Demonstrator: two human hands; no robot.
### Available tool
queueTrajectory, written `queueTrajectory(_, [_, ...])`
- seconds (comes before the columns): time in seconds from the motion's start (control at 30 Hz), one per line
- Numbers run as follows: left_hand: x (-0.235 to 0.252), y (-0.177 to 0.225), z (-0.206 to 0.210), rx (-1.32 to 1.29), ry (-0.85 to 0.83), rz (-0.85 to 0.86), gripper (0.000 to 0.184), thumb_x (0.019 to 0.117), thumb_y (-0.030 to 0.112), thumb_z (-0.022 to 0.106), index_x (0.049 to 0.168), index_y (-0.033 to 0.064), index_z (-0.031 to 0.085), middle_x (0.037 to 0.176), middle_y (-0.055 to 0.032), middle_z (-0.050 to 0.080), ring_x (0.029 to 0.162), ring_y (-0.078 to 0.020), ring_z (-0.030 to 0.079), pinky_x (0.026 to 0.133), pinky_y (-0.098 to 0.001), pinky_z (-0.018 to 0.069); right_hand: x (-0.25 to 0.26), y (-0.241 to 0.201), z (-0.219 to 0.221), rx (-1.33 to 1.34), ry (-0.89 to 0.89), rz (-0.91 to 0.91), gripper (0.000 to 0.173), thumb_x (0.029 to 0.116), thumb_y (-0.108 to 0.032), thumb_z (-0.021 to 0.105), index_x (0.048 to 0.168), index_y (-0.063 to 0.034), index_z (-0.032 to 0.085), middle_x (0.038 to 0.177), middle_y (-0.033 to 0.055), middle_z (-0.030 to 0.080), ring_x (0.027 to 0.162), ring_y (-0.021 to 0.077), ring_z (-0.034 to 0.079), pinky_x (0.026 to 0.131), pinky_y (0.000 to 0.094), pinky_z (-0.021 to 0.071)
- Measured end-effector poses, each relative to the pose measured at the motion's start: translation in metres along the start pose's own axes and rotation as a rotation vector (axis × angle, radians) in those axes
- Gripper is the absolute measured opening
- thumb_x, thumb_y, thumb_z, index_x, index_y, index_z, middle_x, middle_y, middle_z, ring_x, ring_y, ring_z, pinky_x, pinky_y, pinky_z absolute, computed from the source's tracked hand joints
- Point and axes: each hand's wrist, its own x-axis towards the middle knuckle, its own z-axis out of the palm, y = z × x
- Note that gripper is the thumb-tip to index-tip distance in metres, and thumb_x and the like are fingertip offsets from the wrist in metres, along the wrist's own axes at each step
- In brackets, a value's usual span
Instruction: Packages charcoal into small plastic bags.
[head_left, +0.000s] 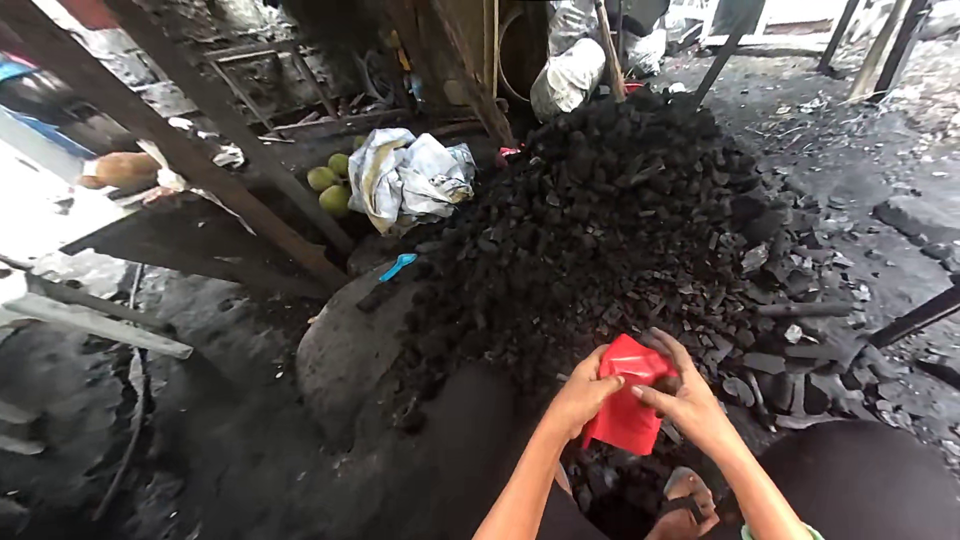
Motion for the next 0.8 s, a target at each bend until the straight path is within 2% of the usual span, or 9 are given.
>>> queueTrajectory(0.1, [0.002,0.001,-0.007,0.107,-0.068,0.032,0.049,0.0992,0.0,0.054,0.147,0.0092,0.047,0.127,-0.0147,0.064,0.104,-0.0198,0.067,0.091,-0.0383,0.0571,0.005,0.001,-0.008,-0.079,-0.061,0.054,0.048,0.0879,-0.024,0.077,0.131,-0.0065,0.064,0.1,0.0066,0.075,0.08,0.015,0.072,0.072,0.0358,0.0614])
queueTrajectory(0.17, [0.003,0.001,-0.014,0.174,-0.053,0.011,0.054,0.0951,-0.004,0.058,0.146,0.0063,0.045,0.124,-0.0164,0.066,0.104,-0.0207,0.068,0.091,-0.0394,0.0571,0.008,0.003,-0.01,-0.135,-0.006,0.003,0.029,0.0879,-0.021,0.077,0.11,-0.0043,0.073,0.091,0.0046,0.075,0.078,0.012,0.071,0.074,0.0347,0.0603])
queueTrajectory(0.23, [0.002,0.0,-0.019,0.204,-0.039,-0.029,0.048,0.0938,-0.005,0.06,0.141,-0.0008,0.049,0.118,-0.0165,0.068,0.101,-0.0183,0.069,0.091,-0.0369,0.0565,0.011,0.0,-0.014,-0.189,0.0,-0.016,0.023,0.0876,-0.02,0.078,0.104,-0.0046,0.073,0.088,0.0048,0.074,0.078,0.0123,0.07,0.074,0.0357,0.0596])
queueTrajectory(0.33, [0.001,-0.002,-0.023,0.218,-0.015,-0.085,0.026,0.0939,-0.002,0.064,0.12,-0.0072,0.063,0.105,-0.0111,0.07,0.091,-0.0106,0.067,0.086,-0.0294,0.0564,0.016,-0.002,-0.019,-0.265,-0.018,-0.021,0.025,0.0875,-0.018,0.079,0.108,-0.0046,0.074,0.095,0.0082,0.074,0.083,0.0166,0.07,0.078,0.0415,0.0581])
queueTrajectory(0.4, [0.002,-0.007,-0.023,0.188,0.049,-0.095,0.017,0.0944,0.001,0.066,0.109,-0.0064,0.066,0.095,-0.0085,0.071,0.083,-0.0096,0.068,0.079,-0.0278,0.0575,0.018,0.003,-0.018,-0.251,0.052,-0.072,0.048,0.086,-0.017,0.08,0.131,-0.0062,0.067,0.124,0.0156,0.066,0.098,0.025,0.069,0.085,0.0471,0.0586])
queueTrajectory(0.47, [0.003,-0.01,-0.019,0.095,0.163,-0.062,0.014,0.093,0.001,0.07,0.105,-0.0053,0.067,0.089,-0.0079,0.071,0.078,-0.0106,0.068,0.073,-0.0273,0.0581,0.018,0.004,-0.014,-0.213,0.162,-0.082,0.067,0.0859,-0.017,0.079,0.147,-0.0098,0.053,0.145,0.0208,0.05,0.096,0.0286,0.069,0.079,0.0476,0.0607])
queueTrajectory(0.53, [0.005,-0.012,-0.013,-0.047,0.255,-0.017,0.018,0.0904,-0.001,0.073,0.106,-0.0052,0.066,0.091,-0.0101,0.071,0.081,-0.0133,0.069,0.075,-0.029,0.0589,0.014,0.001,-0.008,-0.147,0.221,-0.033,0.056,0.0886,-0.018,0.078,0.141,-0.0094,0.057,0.138,0.018,0.054,0.082,0.0252,0.068,0.069,0.0448,0.061])
queueTrajectory(0.63, [0.007,-0.011,0.0,-0.169,0.32,0.019,0.024,0.0884,-0.003,0.074,0.111,-0.0058,0.066,0.093,-0.0122,0.072,0.082,-0.0149,0.07,0.078,-0.0303,0.0595,0.006,-0.003,0.001,-0.103,0.057,0.044,0.034,0.0917,-0.022,0.074,0.12,-0.0035,0.067,0.122,0.0148,0.065,0.083,0.0214,0.066,0.072,0.0419,0.0575])
queueTrajectory(0.8, [0.009,-0.01,0.011,-0.156,0.252,0.055,0.011,0.0952,0.005,0.069,0.1,-0.0039,0.07,0.08,-0.0067,0.071,0.069,-0.0094,0.067,0.069,-0.0257,0.0583,0.001,-0.001,0.016,0.12,-0.088,0.144,0.043,0.0858,-0.022,0.075,0.122,-0.0026,0.063,0.114,0.0067,0.066,0.096,0.0117,0.068,0.081,0.0307,0.0595])
